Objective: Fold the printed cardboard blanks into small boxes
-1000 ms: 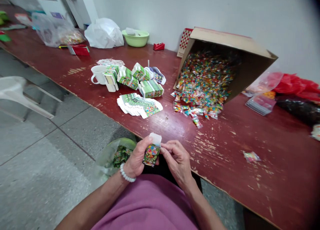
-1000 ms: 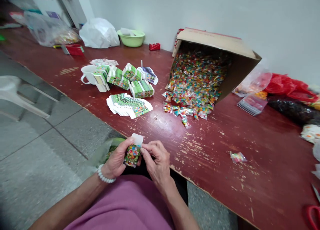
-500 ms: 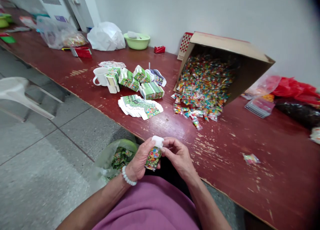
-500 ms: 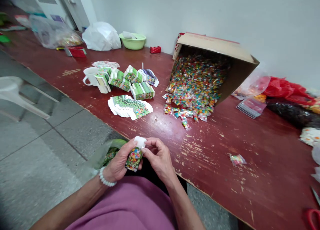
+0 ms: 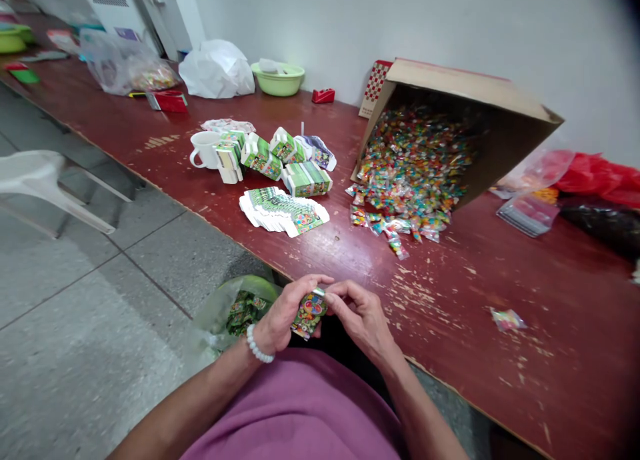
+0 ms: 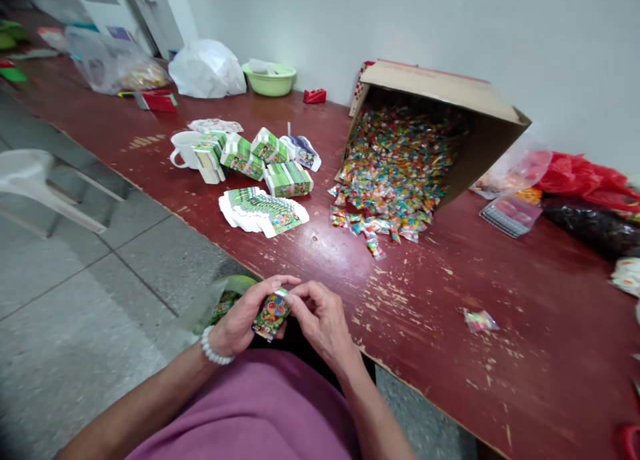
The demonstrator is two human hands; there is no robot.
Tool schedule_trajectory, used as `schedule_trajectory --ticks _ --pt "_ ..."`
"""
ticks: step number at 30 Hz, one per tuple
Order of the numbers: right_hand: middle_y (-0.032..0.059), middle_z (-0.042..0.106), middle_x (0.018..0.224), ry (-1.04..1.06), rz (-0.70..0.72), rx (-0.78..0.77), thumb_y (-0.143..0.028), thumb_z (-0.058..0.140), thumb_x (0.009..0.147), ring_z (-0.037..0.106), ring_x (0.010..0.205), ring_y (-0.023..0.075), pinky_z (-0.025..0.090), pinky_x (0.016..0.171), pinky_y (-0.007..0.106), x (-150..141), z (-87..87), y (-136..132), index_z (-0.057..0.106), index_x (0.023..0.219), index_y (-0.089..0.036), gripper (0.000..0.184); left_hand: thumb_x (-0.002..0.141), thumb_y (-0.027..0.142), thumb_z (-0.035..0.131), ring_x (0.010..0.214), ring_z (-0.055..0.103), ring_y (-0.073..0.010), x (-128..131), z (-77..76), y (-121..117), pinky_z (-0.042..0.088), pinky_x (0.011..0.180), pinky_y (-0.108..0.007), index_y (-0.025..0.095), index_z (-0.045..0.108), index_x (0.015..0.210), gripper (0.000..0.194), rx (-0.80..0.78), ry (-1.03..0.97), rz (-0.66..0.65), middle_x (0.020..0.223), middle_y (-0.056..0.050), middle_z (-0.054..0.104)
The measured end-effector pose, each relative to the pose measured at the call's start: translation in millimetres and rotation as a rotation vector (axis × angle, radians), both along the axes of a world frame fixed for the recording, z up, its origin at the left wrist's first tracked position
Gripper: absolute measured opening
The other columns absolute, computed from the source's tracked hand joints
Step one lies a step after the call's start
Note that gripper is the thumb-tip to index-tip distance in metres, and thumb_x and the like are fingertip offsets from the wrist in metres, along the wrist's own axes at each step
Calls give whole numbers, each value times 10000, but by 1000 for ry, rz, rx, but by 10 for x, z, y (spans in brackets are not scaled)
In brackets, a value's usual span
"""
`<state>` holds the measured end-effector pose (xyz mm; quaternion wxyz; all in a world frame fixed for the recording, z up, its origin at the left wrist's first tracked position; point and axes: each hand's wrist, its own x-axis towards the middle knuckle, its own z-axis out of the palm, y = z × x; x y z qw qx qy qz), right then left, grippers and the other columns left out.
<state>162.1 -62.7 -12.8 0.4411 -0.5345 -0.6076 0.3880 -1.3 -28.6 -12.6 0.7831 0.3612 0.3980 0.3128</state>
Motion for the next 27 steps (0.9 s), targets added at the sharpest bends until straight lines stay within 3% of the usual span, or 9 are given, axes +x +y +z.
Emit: schedule_trajectory --ticks 4,8,12,15,19,23,25,27 --pt "24 714 779 110 -29 -120 -382 689 845 617 647 152 490 609 263 -41 -16 36 714 877 -192 194 891 510 542 540 614 -135 4 4 -2 502 442 -230 212 662 1217 457 57 29 -8 973 -74 702" --pt "19 697 728 297 -8 -213 -369 719 816 591 603 135 485 589 262 -53 -27 63 694 807 -174 196 906 633 428 534 601 -148 8 15 13 499 418 -238 162 641 1265 629 -85 -49 -60 861 -104 709" --pt "13 675 673 375 -7 -242 -359 724 813 573 558 129 476 565 268 -58 -37 60 661 759 -171 206 898 645 446 517 602 -144 0 17 15 495 414 -228 143 643 1262 650 -64 -22 -81 769 -83 694" --pt "29 683 719 179 -60 -136 -372 679 857 597 590 144 471 568 272 -60 -51 32 690 794 -184 199 883 529 560 510 606 -142 -19 9 24 493 413 -229 149 669 1214 515 -46 -16 -64 767 -60 692" --pt "69 693 941 -101 12 116 -384 619 905 644 844 206 510 745 338 -104 -69 -61 677 976 -213 194 840 351 592 531 619 -139 -11 -22 61 492 449 -237 160 699 1097 338 -238 -187 2 859 -52 712" --pt "170 573 1319 -514 -2 325 -442 742 761 547 1135 333 445 918 484 -214 -99 -207 507 1308 -189 646 781 285 633 563 612 -128 82 -44 26 488 565 -230 165 694 887 171 -362 -309 144 680 -3 661" --pt "194 552 1345 -703 -30 366 -402 728 745 518 1160 371 401 943 533 -248 -135 -254 438 1382 -166 739 762 295 660 644 631 -135 142 -72 -19 497 653 -239 168 693 898 189 -353 -315 198 724 -3 671" --pt "194 597 1265 -813 -65 402 -338 702 741 536 1113 375 391 926 539 -258 -189 -261 434 1384 -156 719 747 316 680 773 648 -160 186 -126 -64 491 767 -255 156 693 896 220 -282 -309 232 791 -22 687"
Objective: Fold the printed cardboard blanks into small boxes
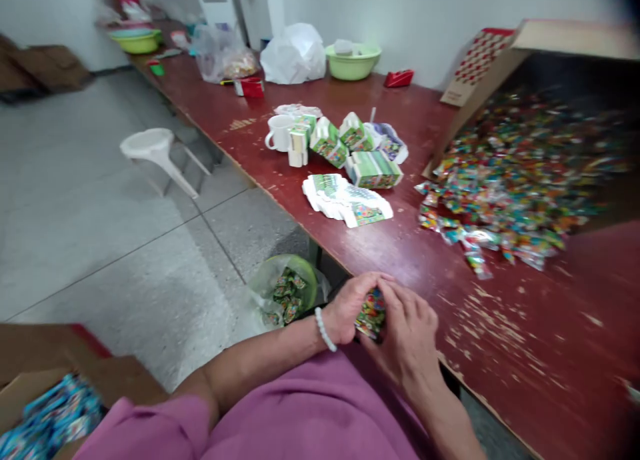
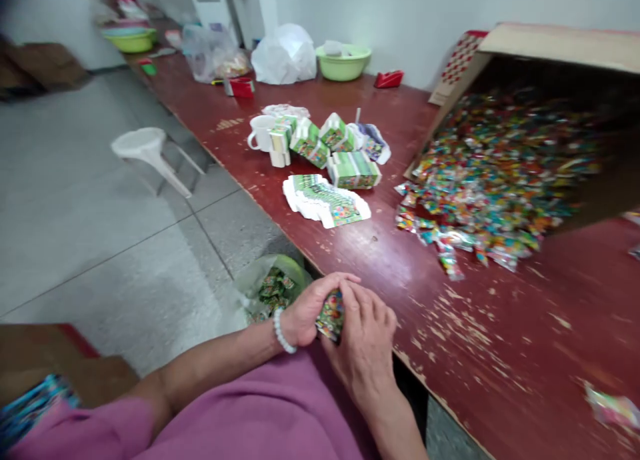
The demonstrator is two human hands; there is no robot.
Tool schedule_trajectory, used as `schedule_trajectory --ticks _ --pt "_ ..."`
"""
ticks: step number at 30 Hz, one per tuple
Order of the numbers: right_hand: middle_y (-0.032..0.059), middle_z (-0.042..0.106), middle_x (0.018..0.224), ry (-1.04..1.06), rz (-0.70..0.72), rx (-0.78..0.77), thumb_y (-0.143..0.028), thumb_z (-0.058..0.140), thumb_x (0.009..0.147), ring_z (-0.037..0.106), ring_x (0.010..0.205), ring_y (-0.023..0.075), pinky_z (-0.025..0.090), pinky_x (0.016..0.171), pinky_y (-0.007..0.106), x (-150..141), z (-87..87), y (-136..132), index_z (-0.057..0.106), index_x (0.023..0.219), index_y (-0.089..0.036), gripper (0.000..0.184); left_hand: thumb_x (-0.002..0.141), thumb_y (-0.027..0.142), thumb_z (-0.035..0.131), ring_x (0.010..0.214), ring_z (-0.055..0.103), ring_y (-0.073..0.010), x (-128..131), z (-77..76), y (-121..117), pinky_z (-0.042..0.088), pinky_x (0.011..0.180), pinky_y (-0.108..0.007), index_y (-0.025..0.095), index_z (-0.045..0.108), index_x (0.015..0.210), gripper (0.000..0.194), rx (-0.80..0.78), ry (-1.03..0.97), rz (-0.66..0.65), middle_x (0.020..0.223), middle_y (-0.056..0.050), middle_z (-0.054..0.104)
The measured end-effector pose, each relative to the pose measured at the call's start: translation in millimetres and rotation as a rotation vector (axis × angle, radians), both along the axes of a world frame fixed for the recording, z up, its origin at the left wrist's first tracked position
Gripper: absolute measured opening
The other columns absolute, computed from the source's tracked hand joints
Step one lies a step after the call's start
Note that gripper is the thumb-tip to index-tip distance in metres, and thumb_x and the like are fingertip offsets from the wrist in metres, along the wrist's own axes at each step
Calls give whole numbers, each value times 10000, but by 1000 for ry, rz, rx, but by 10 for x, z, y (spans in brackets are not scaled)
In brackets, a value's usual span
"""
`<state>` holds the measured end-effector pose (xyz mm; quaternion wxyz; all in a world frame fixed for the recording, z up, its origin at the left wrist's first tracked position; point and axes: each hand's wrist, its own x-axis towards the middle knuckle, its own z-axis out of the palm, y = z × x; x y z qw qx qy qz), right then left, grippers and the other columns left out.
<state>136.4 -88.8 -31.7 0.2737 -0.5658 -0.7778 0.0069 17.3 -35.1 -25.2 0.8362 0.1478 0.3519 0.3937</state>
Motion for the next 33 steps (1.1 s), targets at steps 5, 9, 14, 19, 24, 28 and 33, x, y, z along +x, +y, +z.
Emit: schedule_trajectory --ticks 5,9,14,19,24,28,33 --pt "158 631 1168 17 89 -59 -391 694 745 574 1030 333 428 876 478 -40 -127 82 429 1380 -177 720 816 541 568 818 650 -186 -55 -186 -82 500 791 -296 157 649 917 405 177 265 -31 851 -49 677" --pt "188 511 1369 76 196 -200 -574 701 741 520 1174 360 433 920 500 -99 -194 146 329 1458 -195 893 903 633 366 747 668 -203 -421 -357 12 526 675 -320 179 628 1073 551 409 684 -100 880 -65 689" --pt "179 445 1423 161 79 -182 -539 614 859 471 1252 351 423 969 521 55 -299 193 408 1400 -224 659 857 430 569 1077 599 -267 -1282 -623 313 449 961 -394 213 686 1023 297 495 1147 -20 1063 -75 689" --pt "146 518 1373 171 74 -175 -441 616 884 507 1210 325 433 965 494 195 -403 186 473 1351 -233 531 866 249 516 1103 569 -253 -1709 -627 570 385 1027 -431 223 639 1161 320 596 1533 108 1144 -75 669" --pt "119 582 1310 136 61 -145 -378 619 888 534 1152 308 433 949 487 162 -437 178 563 1258 -239 399 922 295 486 1173 501 -258 -1190 -321 965 317 1051 -420 273 632 1216 329 850 1685 156 1231 -52 633" --pt "118 585 1295 147 73 -118 -323 601 898 535 1142 296 442 936 477 147 -434 183 574 1240 -237 353 916 459 523 1170 450 -318 -661 -133 1326 341 951 -448 247 569 1318 458 1177 1954 19 1316 -110 561" --pt "115 583 1292 171 62 -103 -253 589 889 535 1148 290 442 935 484 131 -433 189 568 1242 -240 353 884 559 540 1134 414 -366 -397 -80 1593 322 885 -469 216 601 1251 506 1271 2063 -203 1284 -169 515"
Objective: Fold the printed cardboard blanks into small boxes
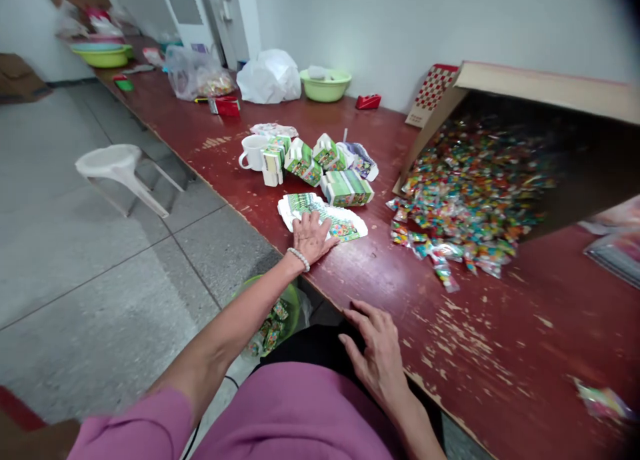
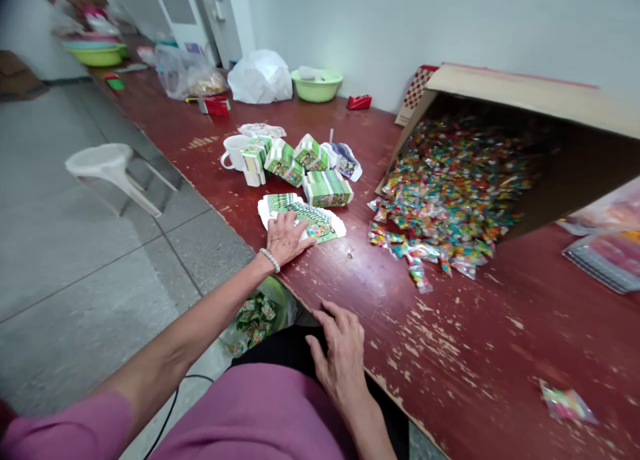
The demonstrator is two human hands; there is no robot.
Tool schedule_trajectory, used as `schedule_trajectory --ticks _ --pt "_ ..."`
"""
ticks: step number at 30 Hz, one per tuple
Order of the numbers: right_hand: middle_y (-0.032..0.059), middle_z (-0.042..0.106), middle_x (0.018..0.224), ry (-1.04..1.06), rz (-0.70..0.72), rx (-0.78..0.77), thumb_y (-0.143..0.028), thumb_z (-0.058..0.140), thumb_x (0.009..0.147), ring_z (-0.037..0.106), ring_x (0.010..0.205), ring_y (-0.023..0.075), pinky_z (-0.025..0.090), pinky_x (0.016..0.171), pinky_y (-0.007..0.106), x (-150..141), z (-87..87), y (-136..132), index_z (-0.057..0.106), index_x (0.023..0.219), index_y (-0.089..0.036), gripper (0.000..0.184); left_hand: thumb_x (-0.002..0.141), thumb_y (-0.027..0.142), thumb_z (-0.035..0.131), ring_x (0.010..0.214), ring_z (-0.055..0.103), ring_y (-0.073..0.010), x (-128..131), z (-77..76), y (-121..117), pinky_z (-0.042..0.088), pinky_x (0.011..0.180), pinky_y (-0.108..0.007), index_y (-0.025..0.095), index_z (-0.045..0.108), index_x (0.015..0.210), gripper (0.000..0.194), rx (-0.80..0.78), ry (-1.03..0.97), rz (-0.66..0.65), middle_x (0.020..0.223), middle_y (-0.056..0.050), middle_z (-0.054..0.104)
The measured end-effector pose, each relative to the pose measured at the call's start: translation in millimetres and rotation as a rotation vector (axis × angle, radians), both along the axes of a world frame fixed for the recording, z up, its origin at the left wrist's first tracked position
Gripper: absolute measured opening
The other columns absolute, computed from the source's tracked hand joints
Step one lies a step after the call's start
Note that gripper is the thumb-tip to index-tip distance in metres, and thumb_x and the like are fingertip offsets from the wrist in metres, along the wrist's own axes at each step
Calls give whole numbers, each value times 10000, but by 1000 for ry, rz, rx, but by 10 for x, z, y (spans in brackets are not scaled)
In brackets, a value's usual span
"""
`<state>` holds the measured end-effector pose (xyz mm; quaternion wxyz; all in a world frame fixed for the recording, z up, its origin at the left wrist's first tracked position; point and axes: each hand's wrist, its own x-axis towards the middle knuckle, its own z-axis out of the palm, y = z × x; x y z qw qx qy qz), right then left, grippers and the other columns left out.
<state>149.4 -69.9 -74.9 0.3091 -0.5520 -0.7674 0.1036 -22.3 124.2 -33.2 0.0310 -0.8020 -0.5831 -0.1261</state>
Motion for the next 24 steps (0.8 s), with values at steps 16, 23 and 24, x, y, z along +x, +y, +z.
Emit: schedule_trajectory --ticks 16,23,24 --pt "94 608 1257 144 -20 -22 -212 609 855 558 1127 282 474 909 470 -32 46 13 612 1190 -271 340 767 384 741 1148 413 -355 48 170 221 295 944 -498 188 669 1001 314 -127 -103 -68 1159 -146 553" --pt "119 652 1205 752 -219 -237 -345 625 867 657 980 235 533 862 410 71 101 215 532 1293 -221 454 781 395 684 883 560 -256 15 385 101 409 798 -374 186 607 768 223 -331 -375 -66 811 -44 607" --pt "128 637 1244 879 -264 -271 -383 634 863 662 980 230 541 851 401 83 132 275 501 1323 -217 507 807 418 650 808 567 -221 -4 391 -22 421 746 -335 188 593 771 240 -376 -428 -85 760 -21 597"
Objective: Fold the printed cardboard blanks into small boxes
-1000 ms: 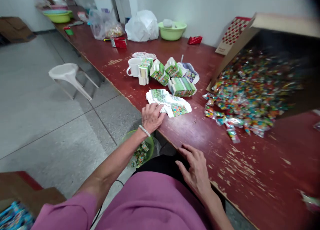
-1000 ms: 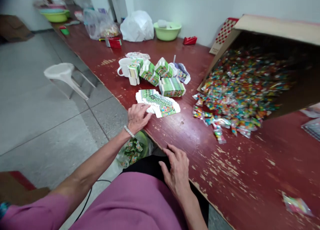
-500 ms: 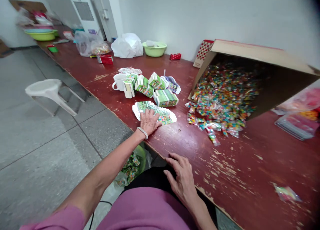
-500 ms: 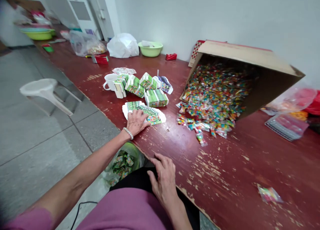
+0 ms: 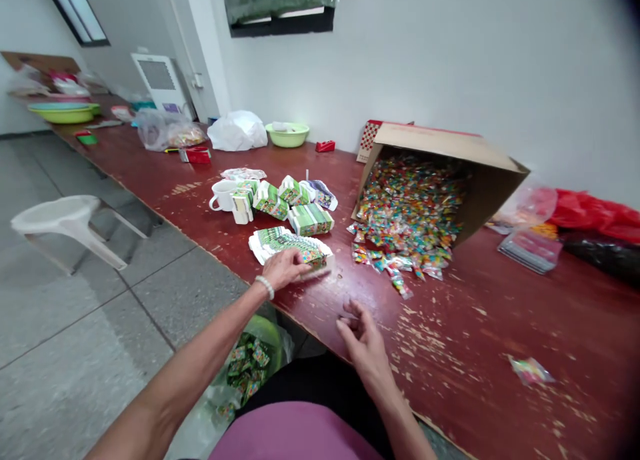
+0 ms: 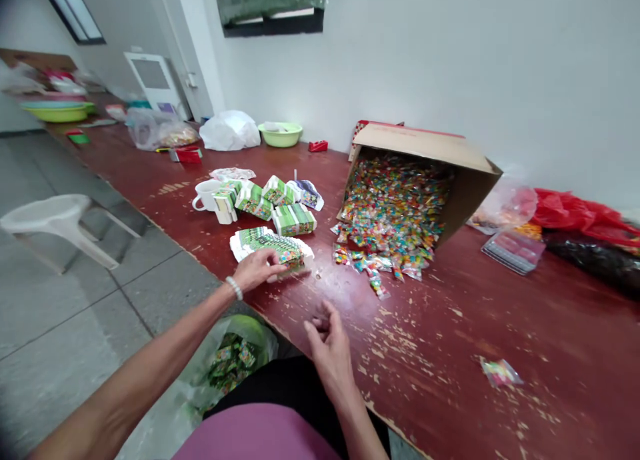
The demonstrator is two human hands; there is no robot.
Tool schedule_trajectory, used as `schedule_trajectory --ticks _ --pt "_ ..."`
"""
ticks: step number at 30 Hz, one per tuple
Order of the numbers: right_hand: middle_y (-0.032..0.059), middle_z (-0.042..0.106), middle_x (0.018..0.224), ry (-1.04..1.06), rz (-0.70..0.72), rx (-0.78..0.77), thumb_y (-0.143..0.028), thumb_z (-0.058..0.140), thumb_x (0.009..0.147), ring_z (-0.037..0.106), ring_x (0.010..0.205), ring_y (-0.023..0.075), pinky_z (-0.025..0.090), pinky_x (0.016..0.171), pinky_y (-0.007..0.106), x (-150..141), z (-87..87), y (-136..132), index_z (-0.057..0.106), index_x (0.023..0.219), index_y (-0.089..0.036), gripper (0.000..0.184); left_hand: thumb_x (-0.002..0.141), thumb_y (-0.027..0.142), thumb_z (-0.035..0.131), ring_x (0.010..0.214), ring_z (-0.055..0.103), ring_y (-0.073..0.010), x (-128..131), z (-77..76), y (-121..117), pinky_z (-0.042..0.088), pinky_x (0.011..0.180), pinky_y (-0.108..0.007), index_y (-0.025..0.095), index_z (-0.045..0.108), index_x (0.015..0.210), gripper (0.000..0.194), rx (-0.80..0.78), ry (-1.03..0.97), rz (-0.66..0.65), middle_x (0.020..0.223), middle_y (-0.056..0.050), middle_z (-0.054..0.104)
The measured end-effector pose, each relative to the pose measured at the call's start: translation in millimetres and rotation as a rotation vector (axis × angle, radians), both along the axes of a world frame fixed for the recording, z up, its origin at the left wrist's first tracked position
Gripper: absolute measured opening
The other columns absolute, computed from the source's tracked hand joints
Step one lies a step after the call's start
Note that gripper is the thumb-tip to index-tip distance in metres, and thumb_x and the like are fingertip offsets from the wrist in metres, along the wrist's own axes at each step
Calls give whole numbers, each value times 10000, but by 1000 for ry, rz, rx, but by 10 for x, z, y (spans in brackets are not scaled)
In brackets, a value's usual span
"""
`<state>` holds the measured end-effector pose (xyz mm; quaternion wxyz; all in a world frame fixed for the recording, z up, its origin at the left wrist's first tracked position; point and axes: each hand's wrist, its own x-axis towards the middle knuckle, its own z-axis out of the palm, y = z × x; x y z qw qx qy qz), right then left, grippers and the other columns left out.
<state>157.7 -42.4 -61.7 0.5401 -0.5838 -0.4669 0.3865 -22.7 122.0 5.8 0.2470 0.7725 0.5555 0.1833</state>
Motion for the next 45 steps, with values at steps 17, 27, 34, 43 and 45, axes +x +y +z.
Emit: schedule_trajectory --ticks 17,27,34,43,45 --pt "4 644 914 395 370 -70 -431 610 896 660 778 161 553 674 275 -48 734 -107 517 1286 -283 427 545 488 861 630 695 -242 151 -72 -1346 513 581 -295 113 726 841 496 -1319 -1130 -479 772 -115 733" --pt "79 604 1266 361 362 -9 -327 692 853 648 1019 190 548 865 326 -99 769 -225 357 1447 -303 682 593 408 868 566 691 -213 88 10 -1343 550 563 -301 123 707 937 474 -1177 -1072 -402 751 -88 735" --pt "18 689 851 384 299 -109 -422 628 894 554 487 99 499 453 239 -82 685 -223 645 1166 -220 339 726 389 788 564 654 -180 211 -22 -1402 561 578 -323 114 667 927 362 -1025 -1029 -196 681 -64 691" --pt "31 714 910 305 41 -28 -389 682 850 666 774 179 556 678 293 -33 548 -156 591 1208 -224 405 797 256 735 877 681 -169 234 23 -1458 547 761 -276 219 477 1197 478 -593 -949 -61 1054 -48 697" --pt "14 711 892 362 17 -17 -379 695 845 665 743 170 552 659 286 -57 519 -157 492 1287 -249 503 803 245 724 803 687 -153 247 25 -1506 545 703 -258 246 391 1273 576 -543 -986 -43 1022 -35 700"
